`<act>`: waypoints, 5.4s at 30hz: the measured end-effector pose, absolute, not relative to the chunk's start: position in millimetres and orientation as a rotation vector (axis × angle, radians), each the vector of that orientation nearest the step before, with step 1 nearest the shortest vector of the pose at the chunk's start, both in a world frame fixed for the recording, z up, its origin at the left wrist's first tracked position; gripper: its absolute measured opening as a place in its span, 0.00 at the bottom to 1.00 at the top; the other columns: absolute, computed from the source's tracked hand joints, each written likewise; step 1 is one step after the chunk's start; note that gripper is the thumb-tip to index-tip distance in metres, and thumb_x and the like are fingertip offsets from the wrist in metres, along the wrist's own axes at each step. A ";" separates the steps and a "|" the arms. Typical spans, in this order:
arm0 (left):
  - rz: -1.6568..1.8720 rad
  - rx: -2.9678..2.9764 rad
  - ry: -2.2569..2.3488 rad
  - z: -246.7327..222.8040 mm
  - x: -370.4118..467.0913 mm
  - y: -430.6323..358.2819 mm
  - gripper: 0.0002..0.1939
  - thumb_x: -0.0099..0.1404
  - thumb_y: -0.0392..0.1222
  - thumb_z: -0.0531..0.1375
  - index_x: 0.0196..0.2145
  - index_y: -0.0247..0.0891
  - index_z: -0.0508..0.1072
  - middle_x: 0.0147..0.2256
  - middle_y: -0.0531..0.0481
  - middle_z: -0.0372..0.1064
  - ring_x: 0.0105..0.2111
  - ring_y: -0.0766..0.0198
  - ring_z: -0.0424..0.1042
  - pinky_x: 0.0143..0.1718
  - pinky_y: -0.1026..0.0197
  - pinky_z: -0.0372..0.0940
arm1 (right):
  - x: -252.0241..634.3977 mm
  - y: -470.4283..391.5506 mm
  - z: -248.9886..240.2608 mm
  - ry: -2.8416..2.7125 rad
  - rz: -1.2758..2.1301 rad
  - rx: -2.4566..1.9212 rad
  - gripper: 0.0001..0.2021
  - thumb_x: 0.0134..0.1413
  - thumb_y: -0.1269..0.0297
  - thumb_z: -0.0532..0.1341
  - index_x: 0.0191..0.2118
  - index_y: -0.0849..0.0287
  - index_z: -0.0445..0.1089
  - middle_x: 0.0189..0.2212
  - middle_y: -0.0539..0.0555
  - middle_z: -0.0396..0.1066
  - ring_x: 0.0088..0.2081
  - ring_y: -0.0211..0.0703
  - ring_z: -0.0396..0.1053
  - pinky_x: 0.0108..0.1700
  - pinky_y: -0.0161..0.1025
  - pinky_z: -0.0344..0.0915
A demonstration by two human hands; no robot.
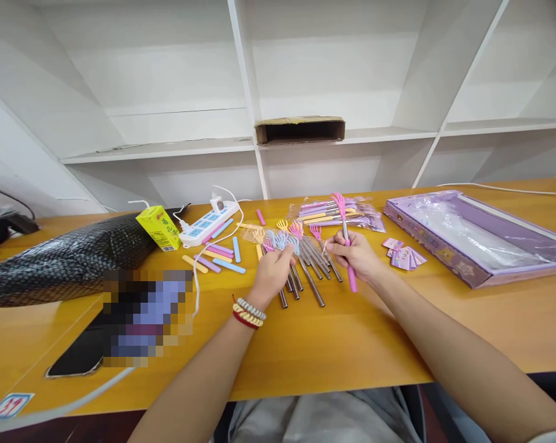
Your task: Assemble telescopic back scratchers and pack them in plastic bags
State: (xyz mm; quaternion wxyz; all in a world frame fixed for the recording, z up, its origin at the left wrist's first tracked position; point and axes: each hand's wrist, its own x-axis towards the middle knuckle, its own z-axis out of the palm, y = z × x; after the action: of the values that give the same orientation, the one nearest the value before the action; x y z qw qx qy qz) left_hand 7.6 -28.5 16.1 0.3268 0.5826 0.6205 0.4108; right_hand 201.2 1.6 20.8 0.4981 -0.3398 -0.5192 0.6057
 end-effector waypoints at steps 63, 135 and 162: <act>1.364 1.044 0.811 21.3 13.0 -31.7 0.19 0.55 0.47 0.62 0.41 0.33 0.69 0.30 0.45 0.74 0.30 0.59 0.74 0.28 0.60 0.70 | 198.2 -16.9 28.2 -2.444 0.365 -1.307 0.28 0.58 0.43 0.39 0.25 0.60 0.63 0.20 0.53 0.63 0.21 0.34 0.55 0.25 0.33 0.45; 1.081 1.047 0.885 7.9 21.9 -35.0 0.14 0.53 0.47 0.63 0.28 0.30 0.73 0.24 0.46 0.69 0.22 0.66 0.67 0.22 0.65 0.60 | 189.2 -14.7 13.9 -1.955 0.939 -0.904 0.15 0.50 0.54 0.58 0.36 0.62 0.67 0.21 0.48 0.63 0.22 0.32 0.57 0.24 0.31 0.56; 1.465 1.034 1.029 6.2 21.4 -27.0 0.16 0.47 0.42 0.67 0.31 0.35 0.66 0.23 0.56 0.66 0.22 0.70 0.66 0.27 0.66 0.62 | 180.2 -28.1 9.8 -2.137 0.592 -0.816 0.14 0.54 0.61 0.55 0.44 0.59 0.70 0.31 0.53 0.73 0.27 0.36 0.65 0.34 0.34 0.62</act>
State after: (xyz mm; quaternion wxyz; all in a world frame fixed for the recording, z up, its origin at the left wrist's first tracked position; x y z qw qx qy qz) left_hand 21.4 -27.0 6.2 0.5117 0.4297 0.4276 0.6088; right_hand 180.2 -28.1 9.8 0.3796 -0.3196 -0.8366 0.2319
